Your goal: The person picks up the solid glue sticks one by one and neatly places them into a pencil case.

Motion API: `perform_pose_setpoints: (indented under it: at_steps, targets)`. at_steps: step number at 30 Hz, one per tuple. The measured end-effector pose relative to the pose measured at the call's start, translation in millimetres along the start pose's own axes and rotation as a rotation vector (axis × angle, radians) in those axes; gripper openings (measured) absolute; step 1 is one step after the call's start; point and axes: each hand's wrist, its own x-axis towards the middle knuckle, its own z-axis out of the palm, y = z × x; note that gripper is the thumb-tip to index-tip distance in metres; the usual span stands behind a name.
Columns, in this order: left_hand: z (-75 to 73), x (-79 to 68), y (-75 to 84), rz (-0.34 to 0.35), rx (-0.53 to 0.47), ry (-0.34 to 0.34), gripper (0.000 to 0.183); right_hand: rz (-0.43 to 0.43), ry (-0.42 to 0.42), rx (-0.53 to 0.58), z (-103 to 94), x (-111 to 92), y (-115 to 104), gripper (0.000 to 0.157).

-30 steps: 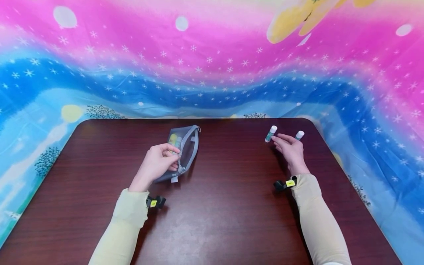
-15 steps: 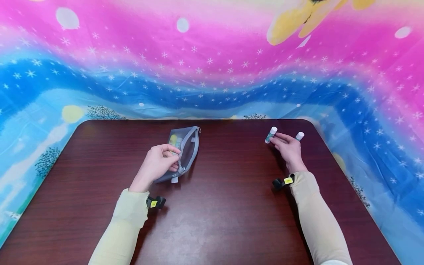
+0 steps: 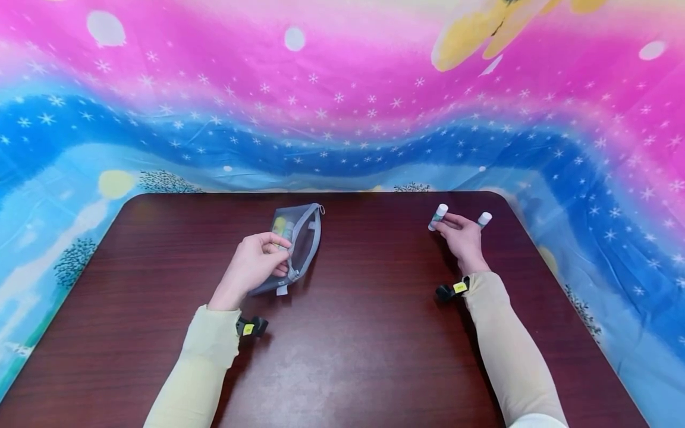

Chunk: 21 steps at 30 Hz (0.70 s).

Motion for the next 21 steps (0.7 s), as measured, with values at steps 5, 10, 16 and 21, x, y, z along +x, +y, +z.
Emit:
perform_pose_setpoints:
  at_steps: [5,10,16,21]
  targets:
    - [0.2,0.4,-0.4,0.011,-0.008,-0.005,0.016,-0.001,0.013,-0.039,1.4,1.4,0.7,0.048]
    - [0.4,0.2,0.1,0.009,-0.009,-0.005,0.016,-0.002,0.015,-0.068,1.3,4.5,3.1,0.046]
    - [0.9,-0.2,1.4,0.008,-0.004,-0.007,0.016,-0.008,0.016,-0.111,1.3,5.7,3.7,0.044]
    - [0.8,-0.3,2.3,0.006,-0.008,-0.007,0.017,-0.009,0.023,-0.118,1.8,5.5,3.4,0.041]
